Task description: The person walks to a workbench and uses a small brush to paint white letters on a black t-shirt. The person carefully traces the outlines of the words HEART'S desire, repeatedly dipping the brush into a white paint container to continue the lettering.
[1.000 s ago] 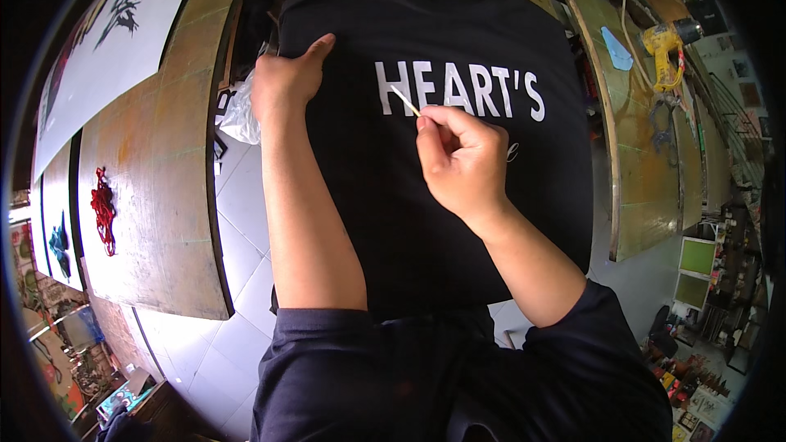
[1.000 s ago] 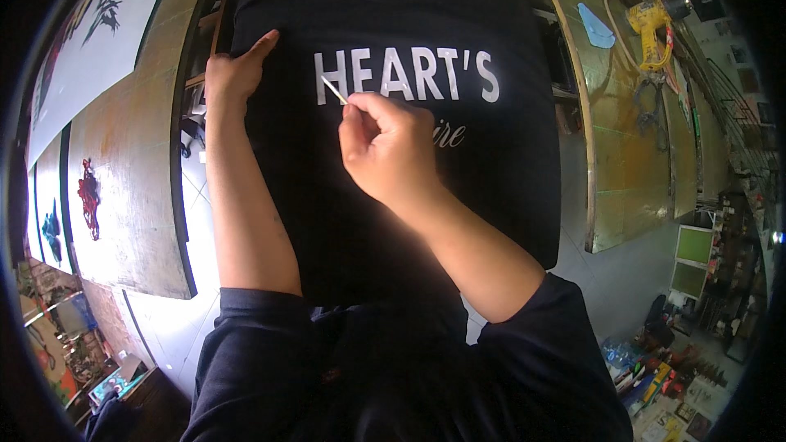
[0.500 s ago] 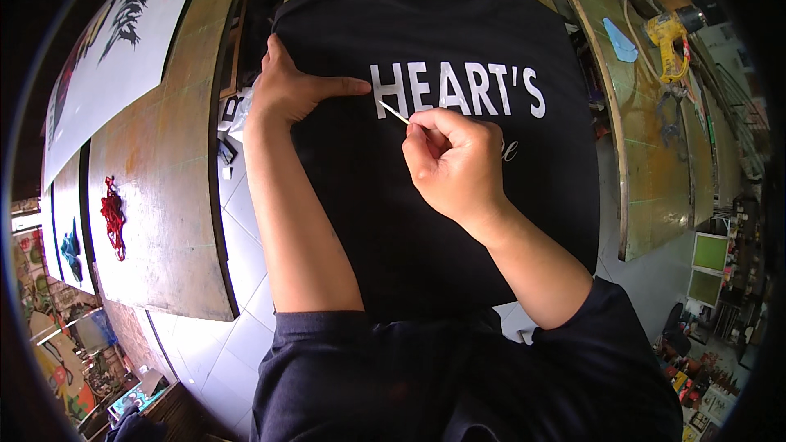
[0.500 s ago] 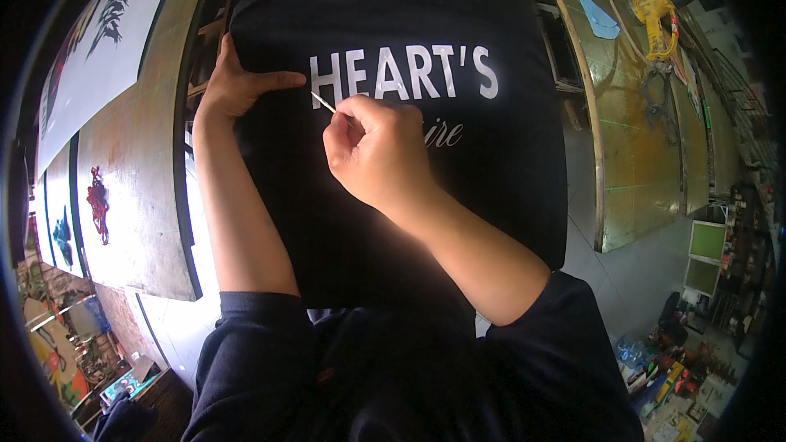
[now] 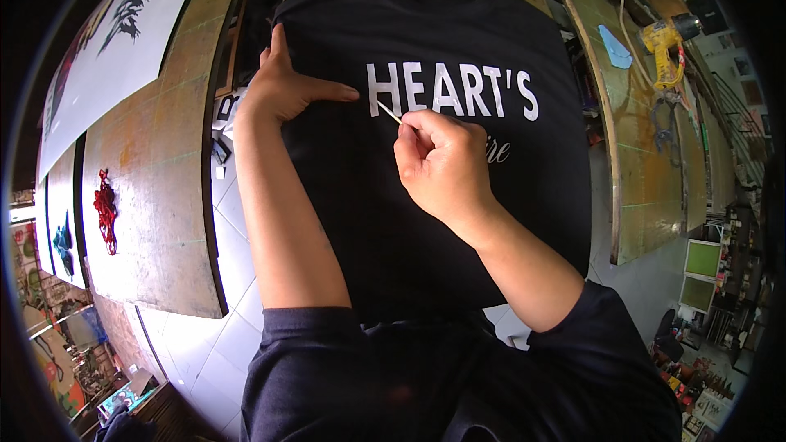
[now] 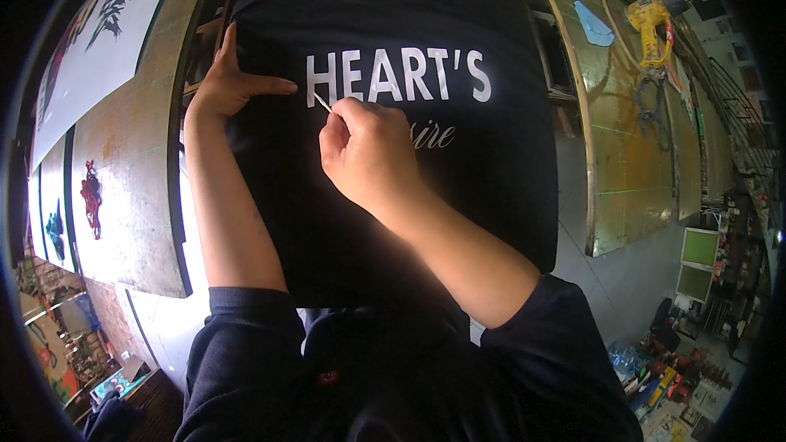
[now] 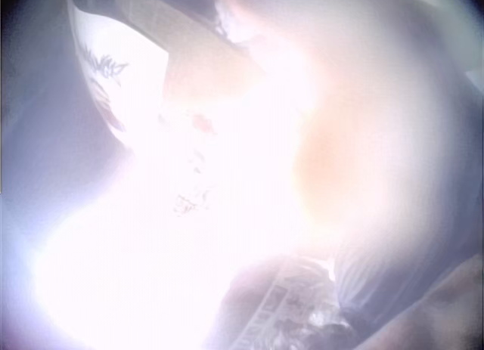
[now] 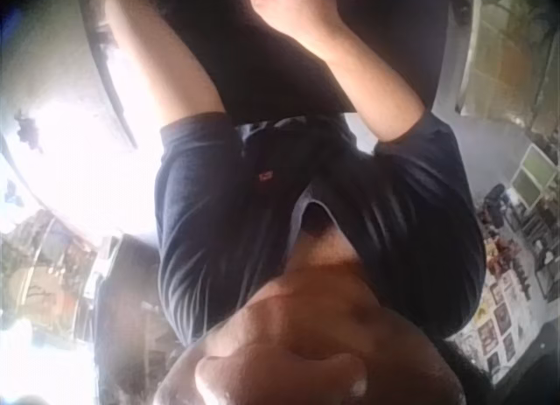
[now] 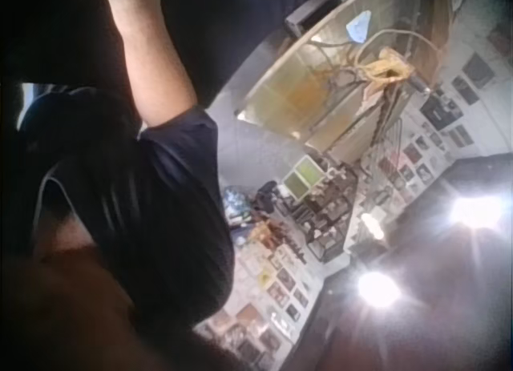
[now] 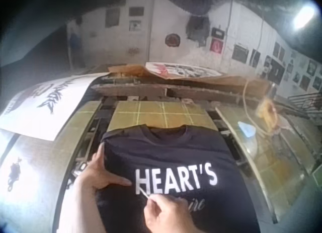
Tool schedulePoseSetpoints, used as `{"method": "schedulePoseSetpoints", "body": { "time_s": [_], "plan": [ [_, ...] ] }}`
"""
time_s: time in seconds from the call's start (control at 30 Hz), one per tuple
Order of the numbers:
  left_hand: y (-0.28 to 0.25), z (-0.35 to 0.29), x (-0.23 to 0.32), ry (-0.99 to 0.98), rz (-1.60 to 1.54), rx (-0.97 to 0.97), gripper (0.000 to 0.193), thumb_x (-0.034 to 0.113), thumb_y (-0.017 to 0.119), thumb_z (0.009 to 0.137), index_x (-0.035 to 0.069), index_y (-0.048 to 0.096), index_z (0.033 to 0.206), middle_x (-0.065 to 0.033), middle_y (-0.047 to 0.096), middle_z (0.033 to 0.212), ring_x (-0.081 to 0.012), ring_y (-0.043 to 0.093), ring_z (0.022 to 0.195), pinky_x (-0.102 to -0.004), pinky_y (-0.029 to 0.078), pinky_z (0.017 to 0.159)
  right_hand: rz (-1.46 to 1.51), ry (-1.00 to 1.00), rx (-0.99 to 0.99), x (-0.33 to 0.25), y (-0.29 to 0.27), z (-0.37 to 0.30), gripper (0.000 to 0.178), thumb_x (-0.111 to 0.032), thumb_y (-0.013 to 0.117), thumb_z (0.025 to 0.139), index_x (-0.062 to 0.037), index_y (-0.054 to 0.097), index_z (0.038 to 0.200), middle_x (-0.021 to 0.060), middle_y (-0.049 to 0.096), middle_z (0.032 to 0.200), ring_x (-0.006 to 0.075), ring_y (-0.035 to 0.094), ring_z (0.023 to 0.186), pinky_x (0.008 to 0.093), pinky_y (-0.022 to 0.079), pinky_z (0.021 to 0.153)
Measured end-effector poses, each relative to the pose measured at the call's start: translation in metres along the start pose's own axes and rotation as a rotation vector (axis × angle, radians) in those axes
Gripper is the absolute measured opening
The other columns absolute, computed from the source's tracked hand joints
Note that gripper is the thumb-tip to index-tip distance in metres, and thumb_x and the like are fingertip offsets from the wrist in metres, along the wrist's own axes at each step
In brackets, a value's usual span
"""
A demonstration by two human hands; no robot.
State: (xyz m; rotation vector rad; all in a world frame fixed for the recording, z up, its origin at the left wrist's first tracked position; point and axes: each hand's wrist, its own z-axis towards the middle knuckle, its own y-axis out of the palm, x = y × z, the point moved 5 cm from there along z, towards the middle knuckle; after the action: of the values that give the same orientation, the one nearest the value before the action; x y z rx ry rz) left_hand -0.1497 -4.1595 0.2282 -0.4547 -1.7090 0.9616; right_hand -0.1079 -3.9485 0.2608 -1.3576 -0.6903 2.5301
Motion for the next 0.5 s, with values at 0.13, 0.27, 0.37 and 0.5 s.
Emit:
{"method": "schedulePoseSetpoints", "body": {
  "time_s": [0.13,0.27,0.37,0.5],
  "plan": [
    [0.001,-0.003,0.008,-0.048,0.082,0.003,0.145,0.044,0.086,0.025,0.005,0.008,0.14,-0.024,0.025,0.139,-0.0328,0.033,0.127,-0.0388,0.035,0.101,-0.02,0.006,0.004,0.0,0.0,0.001,0.005,0.005,0.058,0.075,0.001,0.057,0.071,0.0042,0.049,0.045,0.0091,0.046,0.037,0.0223,0.034,0.039],
    [0.001,-0.005,0.01,-0.062,0.081,0.014,0.139,0.048,0.086,0.03,0.008,0.012,0.141,-0.0225,0.025,0.14,-0.0321,0.029,0.129,-0.0395,0.031,0.103,-0.028,-0.046,0.055,0.001,-0.003,0.008,0.003,0.004,0.059,0.075,0.0012,0.059,0.074,0.0046,0.051,0.046,0.0092,0.049,0.038,0.0213,0.035,0.04],
    [0.001,-0.001,0.007,-0.062,0.076,0.072,0.137,0.053,0.083,0.032,0.006,0.013,0.14,-0.0259,0.032,0.134,-0.0343,0.04,0.122,-0.0387,0.039,0.097,-0.094,-0.085,0.052,-0.003,0.005,0.01,0.003,0.004,0.06,0.074,0.0029,0.06,0.077,0.007,0.054,0.05,0.0126,0.053,0.04,0.0232,0.038,0.041],
    [0.004,0.002,0.014,-0.149,0.033,0.102,0.128,0.059,0.08,0.037,0.008,0.022,0.139,-0.0226,0.035,0.134,-0.032,0.041,0.121,-0.0394,0.038,0.098,-0.155,-0.101,0.064,0.002,0.007,0.011,0.004,0.005,0.06,0.073,0.004,0.06,0.077,0.0088,0.056,0.052,0.0157,0.056,0.042,0.0248,0.041,0.042]
  ]
}}
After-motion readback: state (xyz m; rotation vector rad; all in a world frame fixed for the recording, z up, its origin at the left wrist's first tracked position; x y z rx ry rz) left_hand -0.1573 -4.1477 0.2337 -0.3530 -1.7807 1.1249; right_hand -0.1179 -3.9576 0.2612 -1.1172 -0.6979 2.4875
